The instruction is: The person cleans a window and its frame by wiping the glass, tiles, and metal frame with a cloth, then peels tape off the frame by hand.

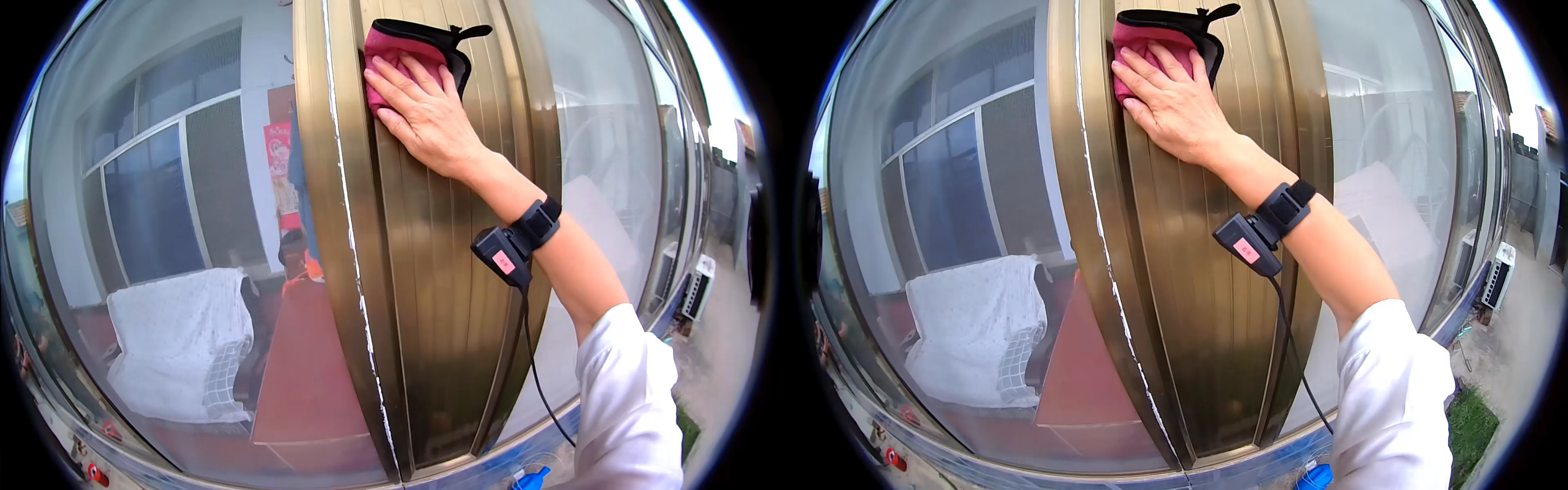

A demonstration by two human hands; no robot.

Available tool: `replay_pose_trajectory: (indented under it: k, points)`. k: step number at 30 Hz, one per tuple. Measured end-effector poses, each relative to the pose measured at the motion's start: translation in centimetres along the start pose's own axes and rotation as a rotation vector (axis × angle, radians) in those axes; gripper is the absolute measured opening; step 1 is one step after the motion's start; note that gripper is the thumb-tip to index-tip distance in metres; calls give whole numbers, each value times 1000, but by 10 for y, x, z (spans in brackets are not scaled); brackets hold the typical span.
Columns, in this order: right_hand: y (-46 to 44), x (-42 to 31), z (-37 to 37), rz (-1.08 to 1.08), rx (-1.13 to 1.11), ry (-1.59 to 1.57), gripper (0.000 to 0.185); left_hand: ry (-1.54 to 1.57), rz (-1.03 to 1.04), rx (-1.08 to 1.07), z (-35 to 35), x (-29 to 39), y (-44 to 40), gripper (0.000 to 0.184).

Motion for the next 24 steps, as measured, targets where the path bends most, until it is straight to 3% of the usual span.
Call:
replay_pose_trajectory:
  k: [6, 8, 10, 11, 13, 19, 24]
  points:
    - [173, -95, -38, -86, -429, -192, 62, -277, 60, 99, -10, -34, -44, 37]
    - [235, -127, -45, -66, -560, -254, 56, -274, 67, 103, -11, -37, -48, 37]
    - [273, -140, -58, -259, -727, -225, 55, -256, 78, 91, -10, -35, -47, 38]
    - [272, -135, -63, -175, -780, -290, 54, -232, 83, 82, -10, -33, -45, 38]
    - [242, -104, -66, -364, -758, -174, 57, -171, 94, 58, -10, -30, -40, 38]
    - [101, -43, -59, -313, -529, 34, 58, 30, 133, 15, -15, -20, -25, 39]
    - [98, -46, -57, -287, -523, -13, 62, 277, 200, -40, -19, -16, -11, 41]
Point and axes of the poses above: each hand's wrist, its own y-axis away from the middle knuckle, its own z-axis out of the palm, x = y × z, the point moved 1 cm from there along -y, towards the middle knuckle, and after that the axes turned 5 degrees about -y, right-handed, at the moved point
